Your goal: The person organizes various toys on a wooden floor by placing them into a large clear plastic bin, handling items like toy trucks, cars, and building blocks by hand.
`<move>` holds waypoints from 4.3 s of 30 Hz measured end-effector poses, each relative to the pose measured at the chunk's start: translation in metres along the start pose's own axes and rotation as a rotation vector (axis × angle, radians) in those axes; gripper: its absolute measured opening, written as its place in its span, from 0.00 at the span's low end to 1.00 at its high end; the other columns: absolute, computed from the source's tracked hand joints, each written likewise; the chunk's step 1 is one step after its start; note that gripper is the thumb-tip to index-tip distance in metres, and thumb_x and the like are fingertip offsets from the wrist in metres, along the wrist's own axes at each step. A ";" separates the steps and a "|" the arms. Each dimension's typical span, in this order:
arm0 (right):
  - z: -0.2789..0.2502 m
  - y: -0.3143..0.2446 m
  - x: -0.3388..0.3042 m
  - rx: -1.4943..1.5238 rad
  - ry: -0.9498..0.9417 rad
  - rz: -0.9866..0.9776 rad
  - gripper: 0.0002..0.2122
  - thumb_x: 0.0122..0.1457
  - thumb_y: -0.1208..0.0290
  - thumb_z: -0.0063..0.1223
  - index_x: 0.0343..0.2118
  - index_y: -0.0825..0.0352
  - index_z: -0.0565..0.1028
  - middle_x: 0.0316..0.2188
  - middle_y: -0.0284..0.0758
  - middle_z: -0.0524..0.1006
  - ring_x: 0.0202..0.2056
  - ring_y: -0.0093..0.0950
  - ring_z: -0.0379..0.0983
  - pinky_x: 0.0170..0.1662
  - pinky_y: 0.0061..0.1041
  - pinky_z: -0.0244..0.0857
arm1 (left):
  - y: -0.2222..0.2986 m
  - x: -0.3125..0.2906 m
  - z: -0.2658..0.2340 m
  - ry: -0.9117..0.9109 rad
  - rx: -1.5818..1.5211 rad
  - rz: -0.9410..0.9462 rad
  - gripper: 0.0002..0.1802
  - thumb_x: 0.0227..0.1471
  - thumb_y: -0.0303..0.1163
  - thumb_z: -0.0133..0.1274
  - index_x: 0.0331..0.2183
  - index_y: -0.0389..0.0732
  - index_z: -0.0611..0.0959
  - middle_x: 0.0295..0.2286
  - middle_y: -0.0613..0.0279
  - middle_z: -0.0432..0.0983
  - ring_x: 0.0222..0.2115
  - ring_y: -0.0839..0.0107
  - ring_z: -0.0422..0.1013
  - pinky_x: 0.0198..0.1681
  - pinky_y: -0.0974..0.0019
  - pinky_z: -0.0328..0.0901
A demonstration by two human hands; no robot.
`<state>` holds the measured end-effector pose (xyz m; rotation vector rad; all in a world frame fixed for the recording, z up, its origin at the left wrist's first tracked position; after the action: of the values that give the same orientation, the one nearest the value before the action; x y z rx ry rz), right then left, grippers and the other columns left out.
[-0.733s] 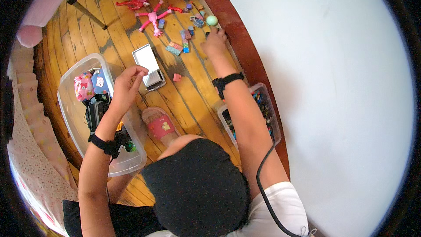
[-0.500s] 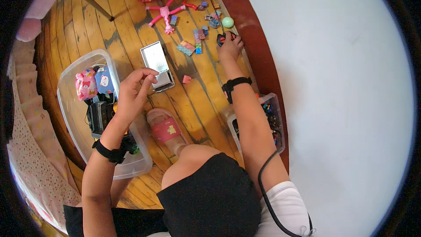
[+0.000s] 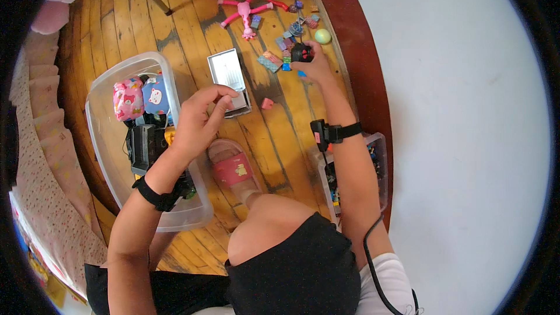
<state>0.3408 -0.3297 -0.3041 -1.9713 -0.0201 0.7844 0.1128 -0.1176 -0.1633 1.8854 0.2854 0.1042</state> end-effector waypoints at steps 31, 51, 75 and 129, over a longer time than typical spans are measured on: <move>0.268 -0.200 -0.210 -0.496 -0.551 -0.924 0.30 0.43 0.57 0.70 0.52 0.52 0.71 0.47 0.45 0.68 0.41 0.49 0.75 0.45 0.43 0.72 | -0.038 -0.173 -0.177 -0.370 0.696 -0.178 0.33 0.47 0.34 0.64 0.54 0.41 0.72 0.51 0.45 0.64 0.49 0.44 0.67 0.50 0.50 0.67; 0.215 -0.209 -0.200 -0.457 -0.409 -0.910 0.09 0.57 0.73 0.59 0.39 0.67 0.78 0.40 0.40 0.78 0.44 0.37 0.75 0.48 0.28 0.67 | -0.045 -0.168 -0.203 -0.029 0.946 0.108 0.33 0.46 0.48 0.62 0.51 0.42 0.74 0.40 0.56 0.72 0.44 0.55 0.71 0.47 0.55 0.67; 0.219 -0.197 -0.226 -0.476 -0.433 -0.902 0.05 0.58 0.77 0.58 0.37 0.69 0.78 0.37 0.38 0.78 0.41 0.33 0.76 0.47 0.26 0.67 | -0.061 -0.144 -0.189 -0.728 1.717 -0.211 0.06 0.48 0.33 0.55 0.29 0.49 0.86 0.29 0.70 0.78 0.36 0.69 0.74 0.46 0.58 0.64; 0.216 -0.198 -0.164 -0.070 -0.349 -0.819 0.09 0.60 0.72 0.59 0.41 0.68 0.79 0.37 0.33 0.79 0.32 0.17 0.72 0.34 0.19 0.67 | -0.021 -0.121 -0.268 0.097 0.462 -0.146 0.14 0.64 0.29 0.48 0.50 0.38 0.78 0.44 0.58 0.77 0.45 0.67 0.73 0.49 0.64 0.68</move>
<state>0.1555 -0.1102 -0.1302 -1.6415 -1.0036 0.5571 -0.0639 0.1051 -0.0870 2.3118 0.5497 0.0311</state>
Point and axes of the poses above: each hand's wrist, its own x-axis towards the middle knuckle, its own z-axis out of the palm, y = z × x, the point moved 3 cm from there along x, towards the middle knuckle
